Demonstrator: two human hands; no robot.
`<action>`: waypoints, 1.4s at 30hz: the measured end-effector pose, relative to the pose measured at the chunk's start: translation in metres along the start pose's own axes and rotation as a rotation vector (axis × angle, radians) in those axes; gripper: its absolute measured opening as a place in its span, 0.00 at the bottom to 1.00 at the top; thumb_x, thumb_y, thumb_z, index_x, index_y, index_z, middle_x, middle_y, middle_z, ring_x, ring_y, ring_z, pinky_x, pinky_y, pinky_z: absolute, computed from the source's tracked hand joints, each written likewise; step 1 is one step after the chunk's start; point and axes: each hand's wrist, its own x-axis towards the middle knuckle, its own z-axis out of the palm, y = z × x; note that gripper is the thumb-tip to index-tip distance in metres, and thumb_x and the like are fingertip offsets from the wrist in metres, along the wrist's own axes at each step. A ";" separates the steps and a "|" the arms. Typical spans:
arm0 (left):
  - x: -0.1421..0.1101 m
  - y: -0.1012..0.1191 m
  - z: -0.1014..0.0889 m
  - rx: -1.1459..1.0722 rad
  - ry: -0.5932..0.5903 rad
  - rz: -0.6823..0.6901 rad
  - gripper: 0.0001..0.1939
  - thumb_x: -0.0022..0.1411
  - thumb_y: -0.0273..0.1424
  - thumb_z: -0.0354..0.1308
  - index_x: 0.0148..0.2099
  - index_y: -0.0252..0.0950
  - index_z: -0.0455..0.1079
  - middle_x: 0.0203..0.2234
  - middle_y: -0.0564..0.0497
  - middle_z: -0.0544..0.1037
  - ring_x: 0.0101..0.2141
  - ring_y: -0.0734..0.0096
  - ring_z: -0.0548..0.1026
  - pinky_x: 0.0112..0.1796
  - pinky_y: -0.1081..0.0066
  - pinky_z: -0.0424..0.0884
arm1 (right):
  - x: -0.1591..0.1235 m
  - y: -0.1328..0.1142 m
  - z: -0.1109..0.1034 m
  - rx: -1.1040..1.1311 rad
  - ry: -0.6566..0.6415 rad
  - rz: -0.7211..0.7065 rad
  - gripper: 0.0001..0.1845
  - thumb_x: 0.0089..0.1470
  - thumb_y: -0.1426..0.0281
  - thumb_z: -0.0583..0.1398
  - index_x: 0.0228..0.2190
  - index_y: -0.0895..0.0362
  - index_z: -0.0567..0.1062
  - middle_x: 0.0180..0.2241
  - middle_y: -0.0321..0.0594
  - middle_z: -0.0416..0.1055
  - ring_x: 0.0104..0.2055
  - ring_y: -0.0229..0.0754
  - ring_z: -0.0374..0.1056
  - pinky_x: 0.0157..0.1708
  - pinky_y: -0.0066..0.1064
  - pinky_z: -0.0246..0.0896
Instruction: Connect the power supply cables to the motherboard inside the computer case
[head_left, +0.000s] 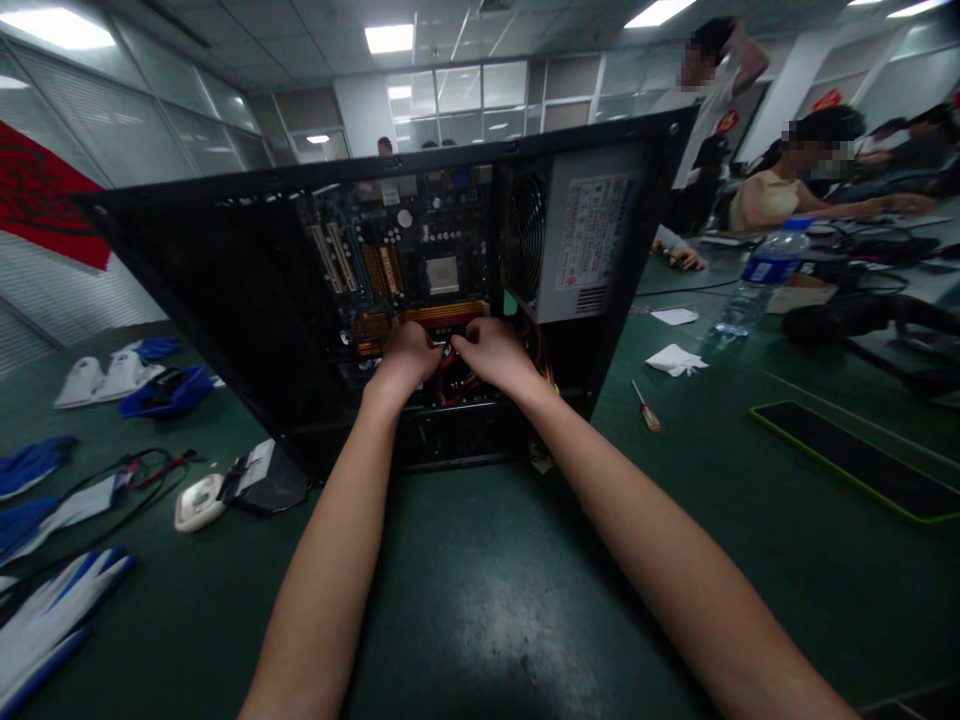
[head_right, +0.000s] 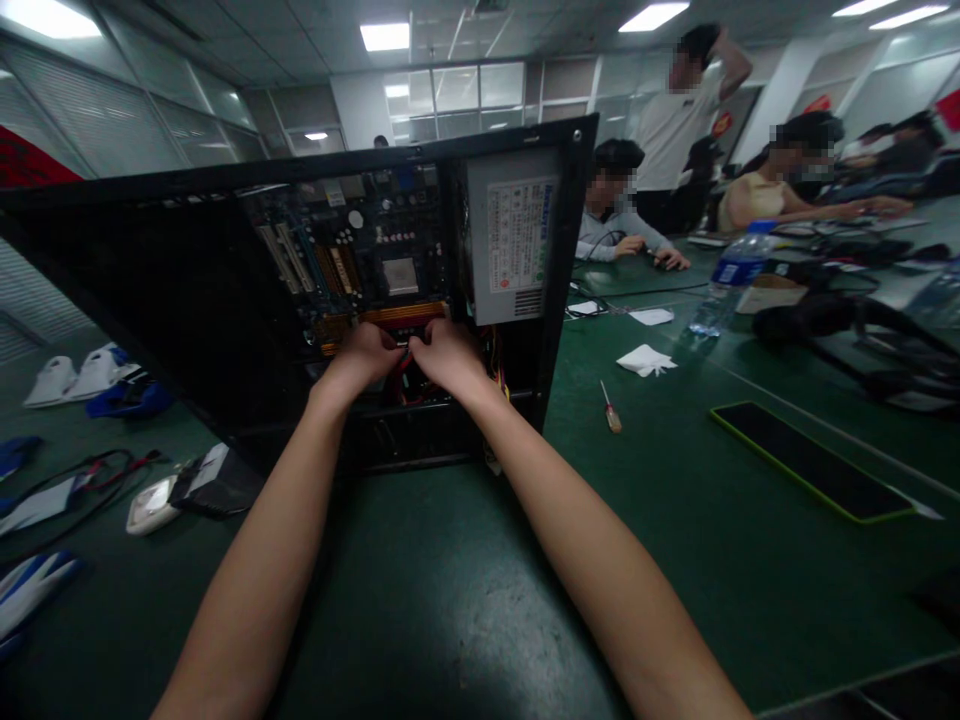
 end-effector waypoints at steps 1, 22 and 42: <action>-0.002 -0.001 -0.002 -0.012 -0.042 0.010 0.08 0.60 0.32 0.62 0.35 0.32 0.79 0.32 0.40 0.82 0.36 0.58 0.79 0.34 0.69 0.68 | 0.000 0.000 0.000 -0.001 -0.001 0.001 0.12 0.58 0.62 0.60 0.30 0.57 0.77 0.30 0.44 0.76 0.34 0.44 0.71 0.32 0.30 0.57; -0.009 -0.002 0.005 0.017 0.070 0.038 0.08 0.61 0.28 0.59 0.37 0.33 0.80 0.35 0.39 0.83 0.37 0.58 0.79 0.38 0.67 0.71 | 0.000 -0.001 -0.002 -0.026 -0.005 0.004 0.12 0.60 0.63 0.59 0.32 0.58 0.77 0.33 0.45 0.78 0.37 0.44 0.73 0.33 0.30 0.59; -0.020 0.012 -0.001 0.186 0.072 -0.031 0.13 0.61 0.31 0.58 0.45 0.31 0.78 0.42 0.33 0.82 0.44 0.50 0.80 0.41 0.64 0.74 | -0.004 -0.004 -0.005 -0.040 -0.027 -0.005 0.12 0.61 0.63 0.58 0.35 0.59 0.77 0.37 0.47 0.78 0.39 0.46 0.73 0.37 0.31 0.60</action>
